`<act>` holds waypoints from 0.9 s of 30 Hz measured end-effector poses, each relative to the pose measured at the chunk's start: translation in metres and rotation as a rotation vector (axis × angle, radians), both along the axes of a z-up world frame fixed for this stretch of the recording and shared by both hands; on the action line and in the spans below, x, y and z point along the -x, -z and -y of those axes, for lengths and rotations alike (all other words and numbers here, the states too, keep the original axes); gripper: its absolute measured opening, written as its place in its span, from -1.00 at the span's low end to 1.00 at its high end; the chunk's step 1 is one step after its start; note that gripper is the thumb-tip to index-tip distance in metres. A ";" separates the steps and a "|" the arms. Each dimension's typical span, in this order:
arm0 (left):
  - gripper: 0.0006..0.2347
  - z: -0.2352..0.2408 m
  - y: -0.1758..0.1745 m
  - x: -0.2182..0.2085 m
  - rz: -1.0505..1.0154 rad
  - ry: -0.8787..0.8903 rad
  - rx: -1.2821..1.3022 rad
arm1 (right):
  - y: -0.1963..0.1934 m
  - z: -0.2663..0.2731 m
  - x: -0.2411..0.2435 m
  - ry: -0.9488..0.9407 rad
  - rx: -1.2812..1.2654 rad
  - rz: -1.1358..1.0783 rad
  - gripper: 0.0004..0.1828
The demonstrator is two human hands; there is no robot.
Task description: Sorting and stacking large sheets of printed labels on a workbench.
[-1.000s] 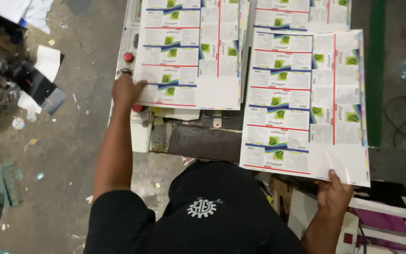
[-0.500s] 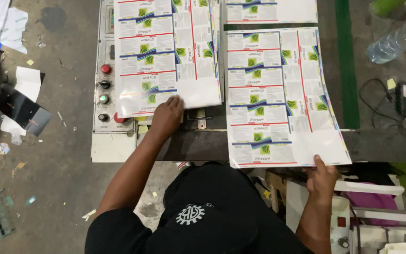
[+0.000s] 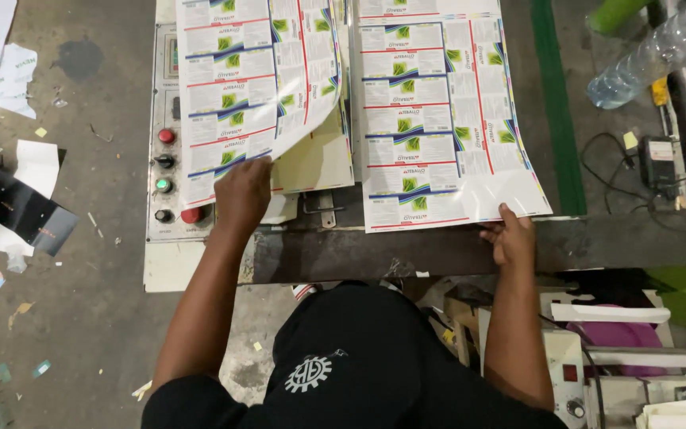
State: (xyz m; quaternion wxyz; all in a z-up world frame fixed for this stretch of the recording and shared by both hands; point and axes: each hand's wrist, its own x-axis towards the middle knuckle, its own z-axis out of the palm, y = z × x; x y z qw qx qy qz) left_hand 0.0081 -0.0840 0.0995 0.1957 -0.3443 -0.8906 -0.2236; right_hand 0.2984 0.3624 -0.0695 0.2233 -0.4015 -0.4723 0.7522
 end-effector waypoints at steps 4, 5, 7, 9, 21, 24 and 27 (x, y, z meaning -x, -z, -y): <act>-0.88 -0.005 -0.005 -0.033 0.007 0.033 -0.085 | 0.004 0.011 -0.020 -0.025 0.006 -0.004 -0.65; -0.83 -0.010 0.000 -0.041 0.026 0.139 -0.155 | 0.006 0.018 -0.023 -0.003 -0.006 0.042 -0.56; -0.77 -0.022 0.005 -0.062 0.048 0.248 -0.225 | 0.012 0.039 -0.026 0.023 -0.018 0.090 -0.44; -0.73 -0.041 0.006 -0.085 0.205 0.385 -0.233 | 0.018 0.066 -0.023 -0.177 -0.084 0.088 -0.41; -0.66 -0.101 0.090 -0.077 0.234 0.493 0.004 | -0.002 0.119 0.016 -0.331 0.120 -0.064 -0.59; -0.70 -0.085 0.080 -0.033 0.261 0.396 0.033 | -0.018 0.109 0.013 -0.313 0.209 -0.113 -0.60; -0.69 -0.081 0.069 -0.023 0.319 0.327 0.014 | -0.023 0.113 0.031 -0.423 0.304 -0.038 -0.61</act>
